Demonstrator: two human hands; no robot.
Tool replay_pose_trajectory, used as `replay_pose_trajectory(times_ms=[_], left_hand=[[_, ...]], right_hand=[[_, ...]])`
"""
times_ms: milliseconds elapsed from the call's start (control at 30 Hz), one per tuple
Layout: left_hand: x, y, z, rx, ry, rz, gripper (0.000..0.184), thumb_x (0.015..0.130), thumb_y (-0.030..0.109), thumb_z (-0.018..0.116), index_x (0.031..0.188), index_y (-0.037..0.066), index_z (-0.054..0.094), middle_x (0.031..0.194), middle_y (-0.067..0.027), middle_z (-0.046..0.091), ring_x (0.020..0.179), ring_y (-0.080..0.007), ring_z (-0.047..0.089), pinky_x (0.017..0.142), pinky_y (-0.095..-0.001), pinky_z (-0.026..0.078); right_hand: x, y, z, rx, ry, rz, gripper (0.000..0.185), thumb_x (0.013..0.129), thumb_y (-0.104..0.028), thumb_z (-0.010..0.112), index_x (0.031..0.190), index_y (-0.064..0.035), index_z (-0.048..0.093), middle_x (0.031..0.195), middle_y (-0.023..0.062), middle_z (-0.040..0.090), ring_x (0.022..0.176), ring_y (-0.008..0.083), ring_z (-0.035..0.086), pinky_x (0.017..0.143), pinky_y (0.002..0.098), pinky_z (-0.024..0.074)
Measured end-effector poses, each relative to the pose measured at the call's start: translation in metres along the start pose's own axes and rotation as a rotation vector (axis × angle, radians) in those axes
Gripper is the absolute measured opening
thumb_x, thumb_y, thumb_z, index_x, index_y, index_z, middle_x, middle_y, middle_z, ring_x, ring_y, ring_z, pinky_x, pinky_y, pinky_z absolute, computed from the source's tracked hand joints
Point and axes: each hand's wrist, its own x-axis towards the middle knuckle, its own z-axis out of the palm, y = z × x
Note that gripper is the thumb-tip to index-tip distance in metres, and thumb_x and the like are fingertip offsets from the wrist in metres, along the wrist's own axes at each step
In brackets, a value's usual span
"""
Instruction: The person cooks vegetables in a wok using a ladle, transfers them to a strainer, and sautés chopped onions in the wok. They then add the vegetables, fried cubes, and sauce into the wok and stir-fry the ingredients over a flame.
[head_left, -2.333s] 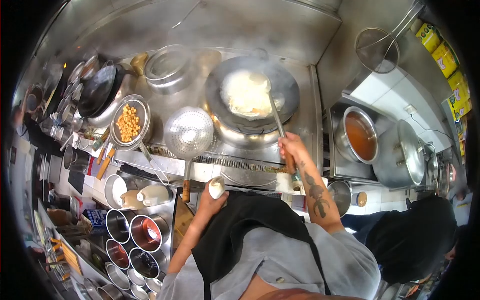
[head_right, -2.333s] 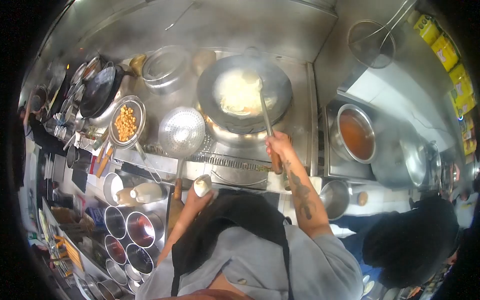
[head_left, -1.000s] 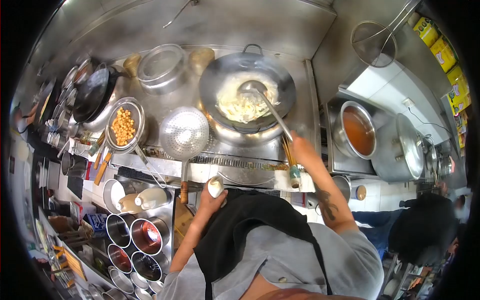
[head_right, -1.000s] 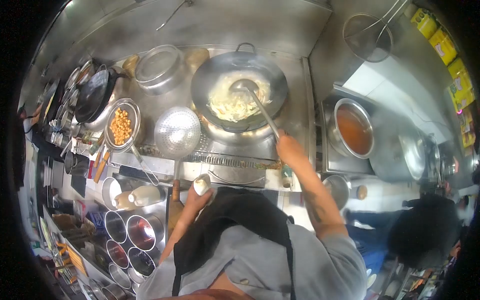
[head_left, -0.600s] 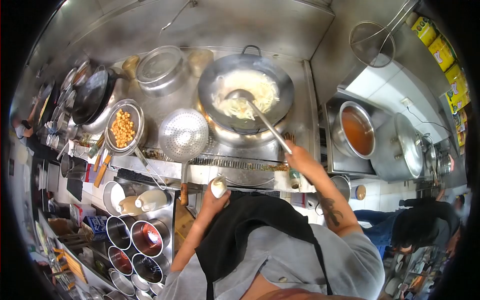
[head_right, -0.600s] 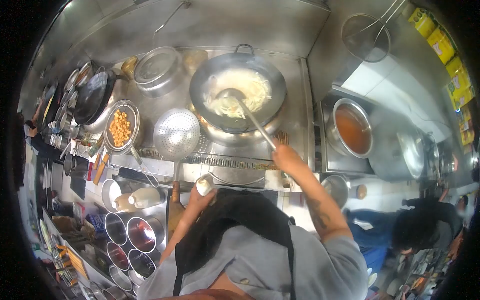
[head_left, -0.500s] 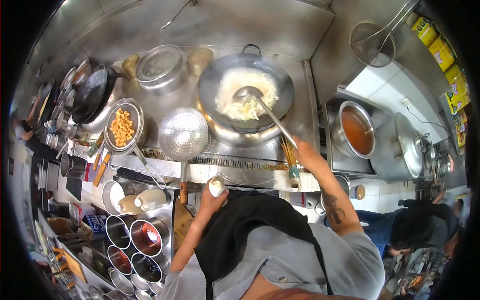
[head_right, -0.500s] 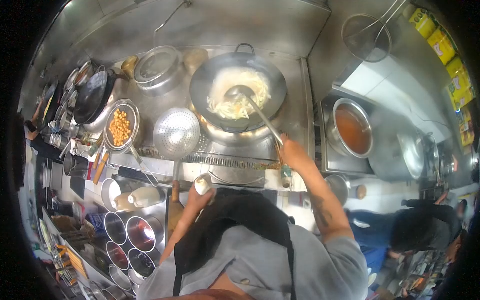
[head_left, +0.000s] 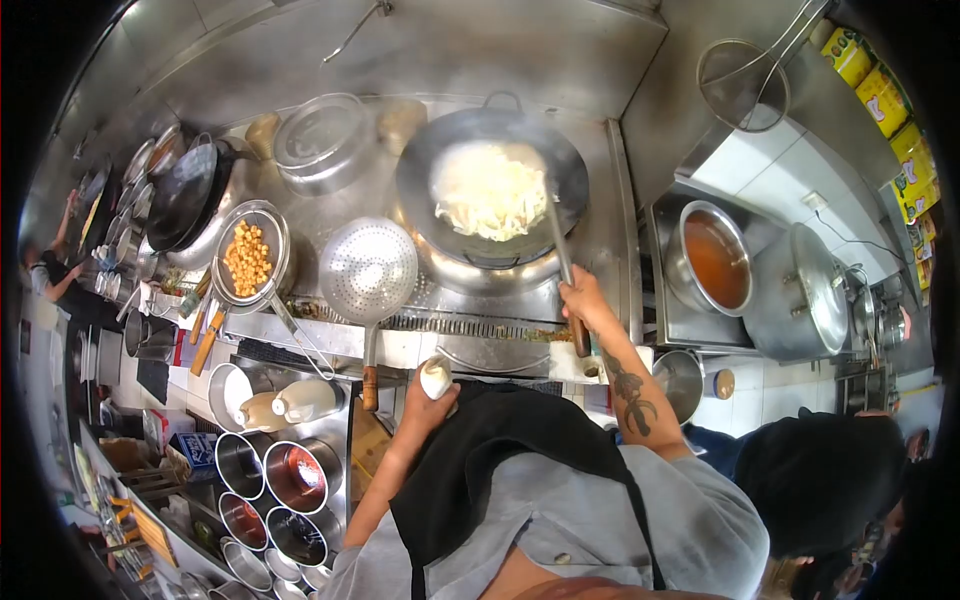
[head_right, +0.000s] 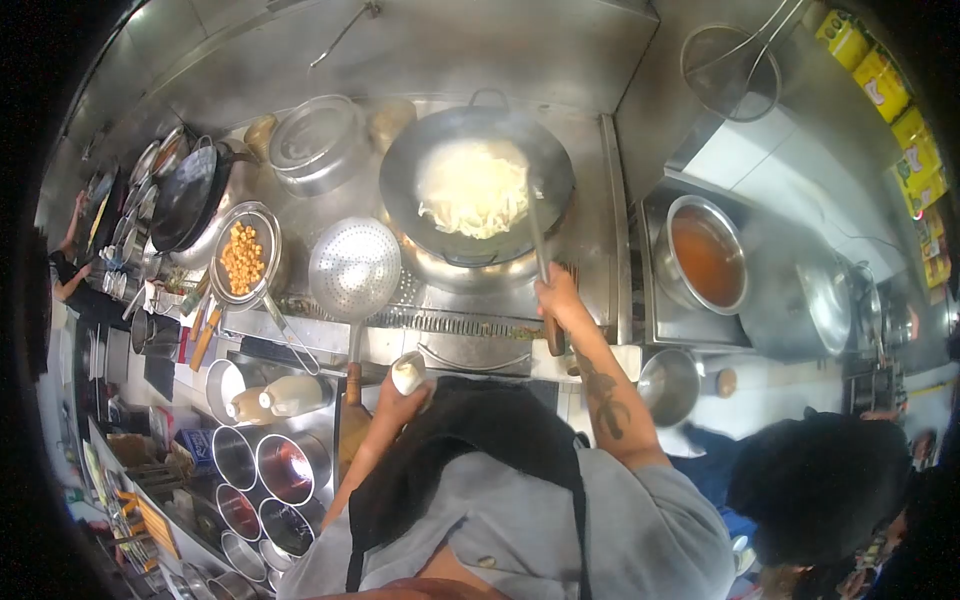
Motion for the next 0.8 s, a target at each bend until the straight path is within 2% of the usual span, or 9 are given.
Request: replay_pose_trajectory(times_ms=[100, 233, 333, 433, 533, 567, 667, 767, 800], left_hand=[[0.005, 0.002, 0.000, 0.006, 0.005, 0.014, 0.064, 0.075, 0.017, 0.076, 0.128, -0.003, 0.047, 0.112, -0.0175, 0.062, 0.105, -0.0241, 0.060, 0.091, -0.0340, 0.047], [0.006, 0.007, -0.002, 0.014, 0.006, 0.055, 0.064, 0.075, 0.017, 0.076, 0.128, -0.003, 0.047, 0.113, -0.0180, 0.062, 0.106, -0.0244, 0.060, 0.092, -0.0342, 0.046], [0.004, 0.005, -0.002, 0.019, 0.016, 0.024, 0.064, 0.075, 0.017, 0.076, 0.128, -0.003, 0.047, 0.113, -0.0181, 0.062, 0.106, -0.0243, 0.060, 0.093, -0.0342, 0.046], [0.004, -0.003, -0.002, 0.010, 0.016, 0.004, 0.063, 0.076, 0.017, 0.076, 0.128, -0.003, 0.047, 0.113, -0.0177, 0.062, 0.106, -0.0240, 0.059, 0.093, -0.0339, 0.046], [0.007, 0.005, -0.001, -0.004, -0.024, 0.011, 0.063, 0.076, 0.017, 0.076, 0.128, -0.003, 0.047, 0.112, -0.0172, 0.062, 0.106, -0.0239, 0.059, 0.092, -0.0338, 0.046], [0.007, 0.014, -0.001, -0.003, -0.032, 0.043, 0.063, 0.076, 0.017, 0.075, 0.128, -0.003, 0.047, 0.112, -0.0171, 0.062, 0.106, -0.0239, 0.059, 0.092, -0.0337, 0.046], [0.009, 0.012, -0.002, -0.002, 0.002, 0.068, 0.062, 0.076, 0.017, 0.076, 0.128, -0.002, 0.047, 0.112, -0.0168, 0.062, 0.106, -0.0239, 0.059, 0.092, -0.0339, 0.046], [0.010, 0.002, -0.001, 0.022, 0.006, 0.052, 0.062, 0.076, 0.017, 0.076, 0.128, -0.002, 0.047, 0.113, -0.0168, 0.062, 0.106, -0.0240, 0.059, 0.092, -0.0339, 0.046], [0.010, 0.000, -0.002, 0.034, 0.006, 0.046, 0.062, 0.076, 0.017, 0.076, 0.128, -0.002, 0.048, 0.113, -0.0168, 0.062, 0.106, -0.0241, 0.059, 0.092, -0.0339, 0.046]], right_hand=[[-0.005, -0.017, -0.002, 0.188, -0.165, 0.078, 0.018, 0.089, -0.007, 0.056, 0.106, -0.0008, 0.056, 0.065, 0.0005, 0.051, 0.043, 0.0090, 0.045, 0.040, 0.0255, 0.0372], [-0.047, -0.038, -0.020, -0.099, -0.095, -0.226, 0.029, 0.090, -0.008, 0.056, 0.118, -0.0012, 0.055, 0.066, 0.0008, 0.052, 0.045, 0.0081, 0.046, 0.041, 0.0256, 0.0391], [-0.081, -0.048, -0.045, -0.160, -0.109, -0.251, 0.039, 0.088, -0.009, 0.057, 0.126, -0.0007, 0.051, 0.067, 0.0055, 0.055, 0.046, 0.0103, 0.051, 0.042, 0.0284, 0.0413], [-0.086, -0.061, -0.054, -0.337, -0.153, -0.241, 0.042, 0.086, -0.009, 0.058, 0.126, 0.0002, 0.050, 0.071, 0.0154, 0.061, 0.052, 0.0233, 0.060, 0.050, 0.0356, 0.0476], [-0.046, -0.020, -0.030, -0.608, 0.019, -0.543, 0.046, 0.085, -0.010, 0.059, 0.128, 0.0013, 0.049, 0.079, 0.0255, 0.063, 0.069, 0.0391, 0.064, 0.064, 0.0426, 0.0508], [-0.048, -0.022, -0.027, -0.638, 0.005, -0.453, 0.048, 0.085, -0.011, 0.058, 0.129, 0.0023, 0.048, 0.086, 0.0305, 0.062, 0.082, 0.0464, 0.061, 0.075, 0.0461, 0.0488], [-0.055, -0.011, -0.031, -0.438, -0.020, -0.494, 0.047, 0.086, -0.012, 0.059, 0.129, 0.0018, 0.048, 0.083, 0.0292, 0.061, 0.079, 0.0433, 0.062, 0.072, 0.0439, 0.0483], [-0.102, -0.045, -0.053, -0.372, -0.081, -0.473, 0.047, 0.086, -0.013, 0.060, 0.129, 0.0009, 0.048, 0.081, 0.0259, 0.060, 0.071, 0.0365, 0.060, 0.068, 0.0397, 0.0474], [-0.116, -0.055, -0.059, -0.371, -0.122, -0.408, 0.047, 0.086, -0.012, 0.061, 0.130, 0.0002, 0.048, 0.081, 0.0216, 0.059, 0.069, 0.0303, 0.057, 0.066, 0.0369, 0.0464]])
